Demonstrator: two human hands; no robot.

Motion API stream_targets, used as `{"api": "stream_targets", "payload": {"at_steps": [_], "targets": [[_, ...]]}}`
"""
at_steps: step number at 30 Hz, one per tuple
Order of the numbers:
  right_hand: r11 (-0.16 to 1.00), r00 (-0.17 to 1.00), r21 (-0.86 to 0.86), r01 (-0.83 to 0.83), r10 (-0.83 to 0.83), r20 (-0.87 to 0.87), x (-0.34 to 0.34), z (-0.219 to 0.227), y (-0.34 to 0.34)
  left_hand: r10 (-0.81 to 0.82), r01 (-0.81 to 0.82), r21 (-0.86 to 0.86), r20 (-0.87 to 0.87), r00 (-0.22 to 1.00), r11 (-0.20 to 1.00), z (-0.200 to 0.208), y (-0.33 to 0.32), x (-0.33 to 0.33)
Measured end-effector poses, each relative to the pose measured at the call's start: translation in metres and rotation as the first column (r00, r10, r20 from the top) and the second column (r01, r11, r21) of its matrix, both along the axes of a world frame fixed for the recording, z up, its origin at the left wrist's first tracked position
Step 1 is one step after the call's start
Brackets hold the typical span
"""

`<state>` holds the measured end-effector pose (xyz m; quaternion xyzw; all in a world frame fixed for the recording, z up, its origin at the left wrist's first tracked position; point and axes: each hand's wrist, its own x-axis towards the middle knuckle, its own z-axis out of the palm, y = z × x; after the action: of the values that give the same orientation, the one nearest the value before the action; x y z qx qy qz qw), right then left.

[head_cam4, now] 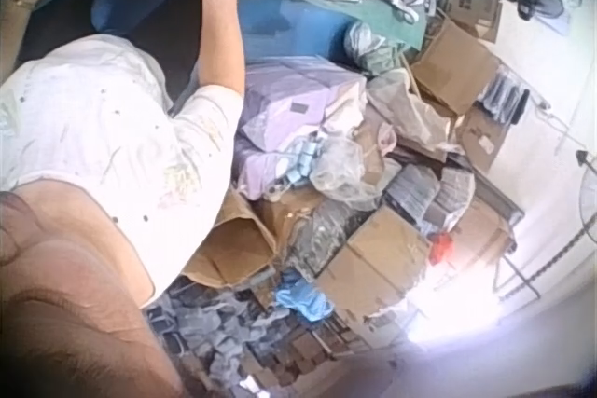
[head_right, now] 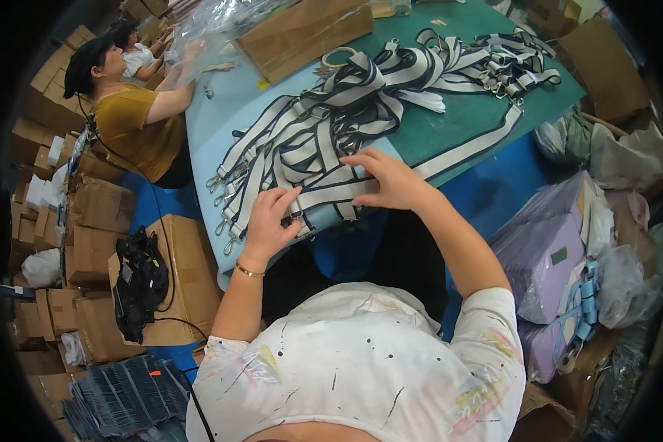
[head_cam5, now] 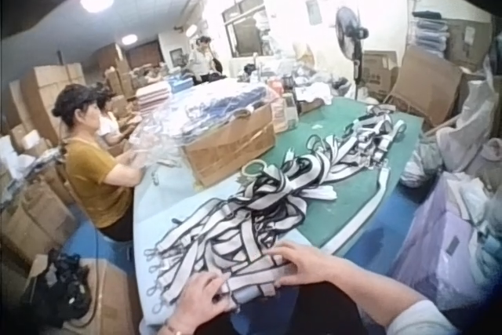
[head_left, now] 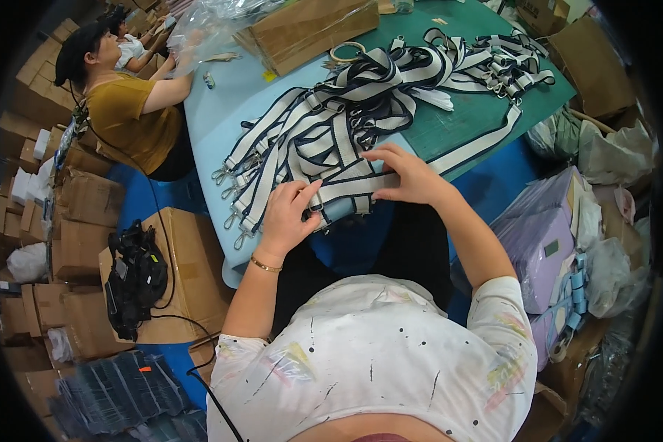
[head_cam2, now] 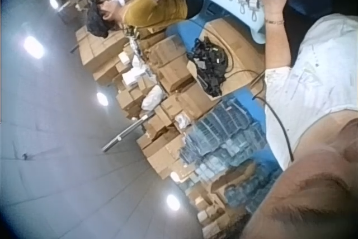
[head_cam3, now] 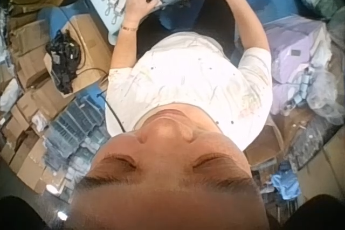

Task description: Assembling and inspecting striped fabric straps with metal hardware by applying protective sleeves or labels.

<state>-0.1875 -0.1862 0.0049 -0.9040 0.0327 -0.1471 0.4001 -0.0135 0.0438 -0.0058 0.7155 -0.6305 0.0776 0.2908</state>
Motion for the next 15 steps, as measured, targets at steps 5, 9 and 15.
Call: {"api": "stream_targets", "payload": {"at_steps": [5,9,15], "targets": [[0.969,0.991,-0.229,0.087,-0.062,0.115,-0.012,-0.015,0.008,-0.012,0.005,-0.092,-0.074,0.997,0.996,0.001,0.002,-0.005],[0.949,0.968,-0.294,0.109,-0.035,0.247,-0.009,-0.007,0.009,0.005,-0.009,-0.148,-0.025,1.000,0.989,0.022,-0.004,-0.020],[0.981,0.860,-0.118,0.152,-0.073,0.505,0.000,0.030,0.055,-0.153,0.118,-0.292,-0.102,0.983,0.949,0.038,-0.036,-0.045]]}}
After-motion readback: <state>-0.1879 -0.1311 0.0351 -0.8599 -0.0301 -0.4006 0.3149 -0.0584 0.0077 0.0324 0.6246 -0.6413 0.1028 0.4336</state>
